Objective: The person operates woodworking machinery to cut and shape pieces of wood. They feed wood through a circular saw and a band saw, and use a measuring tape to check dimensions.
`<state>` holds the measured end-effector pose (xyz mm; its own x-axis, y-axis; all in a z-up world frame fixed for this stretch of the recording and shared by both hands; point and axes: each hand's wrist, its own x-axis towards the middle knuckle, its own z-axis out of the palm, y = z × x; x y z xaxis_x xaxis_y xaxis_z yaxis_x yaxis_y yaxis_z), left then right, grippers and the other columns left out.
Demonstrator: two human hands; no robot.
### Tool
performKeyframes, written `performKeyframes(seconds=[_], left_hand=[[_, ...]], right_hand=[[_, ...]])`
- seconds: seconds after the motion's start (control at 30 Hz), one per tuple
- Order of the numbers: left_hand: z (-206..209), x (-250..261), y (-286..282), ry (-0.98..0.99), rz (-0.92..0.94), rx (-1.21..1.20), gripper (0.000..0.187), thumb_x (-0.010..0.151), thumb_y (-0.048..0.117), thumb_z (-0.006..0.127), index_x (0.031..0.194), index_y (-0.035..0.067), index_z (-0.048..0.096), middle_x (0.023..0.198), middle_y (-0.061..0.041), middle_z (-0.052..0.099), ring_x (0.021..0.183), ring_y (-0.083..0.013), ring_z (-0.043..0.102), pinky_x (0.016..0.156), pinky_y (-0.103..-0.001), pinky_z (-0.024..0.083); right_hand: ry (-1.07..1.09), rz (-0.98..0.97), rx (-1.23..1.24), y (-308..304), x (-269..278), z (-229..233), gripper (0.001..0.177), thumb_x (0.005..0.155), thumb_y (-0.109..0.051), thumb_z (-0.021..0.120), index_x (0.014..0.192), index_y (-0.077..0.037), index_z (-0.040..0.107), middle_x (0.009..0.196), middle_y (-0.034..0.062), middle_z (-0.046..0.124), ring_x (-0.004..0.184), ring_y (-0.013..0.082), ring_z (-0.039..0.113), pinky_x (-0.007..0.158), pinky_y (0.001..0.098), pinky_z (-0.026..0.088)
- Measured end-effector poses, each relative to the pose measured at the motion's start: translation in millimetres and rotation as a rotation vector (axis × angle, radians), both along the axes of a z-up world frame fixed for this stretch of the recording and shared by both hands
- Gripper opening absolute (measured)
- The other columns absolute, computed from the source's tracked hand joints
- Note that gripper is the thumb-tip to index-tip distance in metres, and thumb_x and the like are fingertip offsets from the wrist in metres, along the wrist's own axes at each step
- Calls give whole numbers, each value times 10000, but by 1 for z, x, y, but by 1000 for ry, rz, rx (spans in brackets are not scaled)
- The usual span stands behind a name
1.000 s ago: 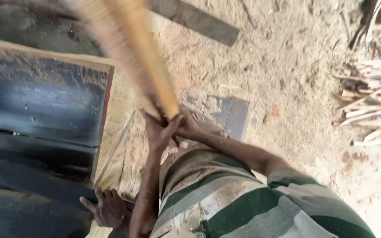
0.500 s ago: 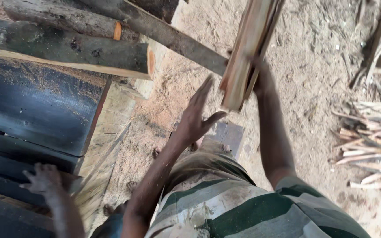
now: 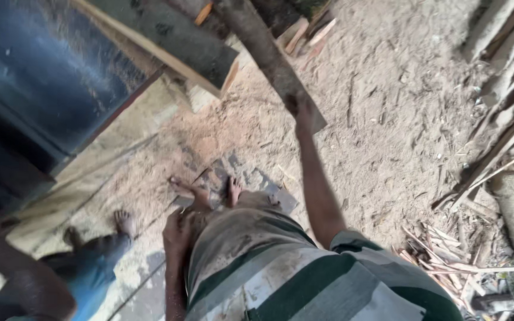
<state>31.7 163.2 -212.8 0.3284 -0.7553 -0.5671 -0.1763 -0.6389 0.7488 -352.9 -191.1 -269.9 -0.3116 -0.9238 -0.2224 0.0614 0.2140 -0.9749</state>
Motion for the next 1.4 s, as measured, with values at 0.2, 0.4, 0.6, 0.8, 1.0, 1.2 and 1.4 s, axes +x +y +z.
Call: performKeyframes(seconds=[0.2,0.4,0.6,0.8,1.0,1.2,1.4], left_hand=[[-15,40,14,-4,106,140,499,948,340,714,1323,14,665,1297,-207,716,1202,-312,701,1010,-406,546],[-15,84,-48,43,19,-58,522,950,304,712,1368,8,613,1336,-221,664,1221,-338,656,986,-437,546],[0,110,-60,97,-93,153,427,987,389,633,1281,82,669,1264,-131,742,1135,-310,727,966,-443,564],[-56,111,-35,-1,137,17,561,912,419,715,1356,89,621,1242,-177,720,1122,-315,709,953,-418,554],[-104,101,-26,-387,247,18,605,916,420,749,1326,2,598,1249,-246,681,1141,-406,651,952,-469,535],[-121,81,-71,-240,203,144,733,905,489,726,1432,18,529,1267,-239,673,1113,-385,668,979,-503,528],[-125,57,-127,-379,-62,113,675,888,529,765,1328,34,638,1209,-242,701,1191,-381,650,1091,-540,464]], right_hand=[[147,878,137,82,157,61,282,1072,-241,560,1211,-58,723,1008,90,784,850,157,770,800,339,672],[348,1201,-131,76,244,111,255,1046,-209,645,1259,-81,704,1101,88,775,935,160,776,820,322,645],[514,1247,-278,41,292,147,257,1001,-64,704,1257,-47,705,1105,104,770,982,185,771,798,299,618],[693,1064,-383,-79,278,151,283,1047,-123,673,1299,6,683,1134,155,755,989,199,718,859,332,576],[1286,841,84,-210,221,119,774,969,-637,702,1364,24,618,1276,265,660,1168,412,626,975,545,496],[372,850,819,-210,189,52,925,988,-820,439,1455,-32,574,1458,226,530,1280,414,513,1015,591,435],[91,859,918,-209,200,22,1006,948,-856,371,1493,-25,524,1448,243,536,1249,421,540,991,586,467]])
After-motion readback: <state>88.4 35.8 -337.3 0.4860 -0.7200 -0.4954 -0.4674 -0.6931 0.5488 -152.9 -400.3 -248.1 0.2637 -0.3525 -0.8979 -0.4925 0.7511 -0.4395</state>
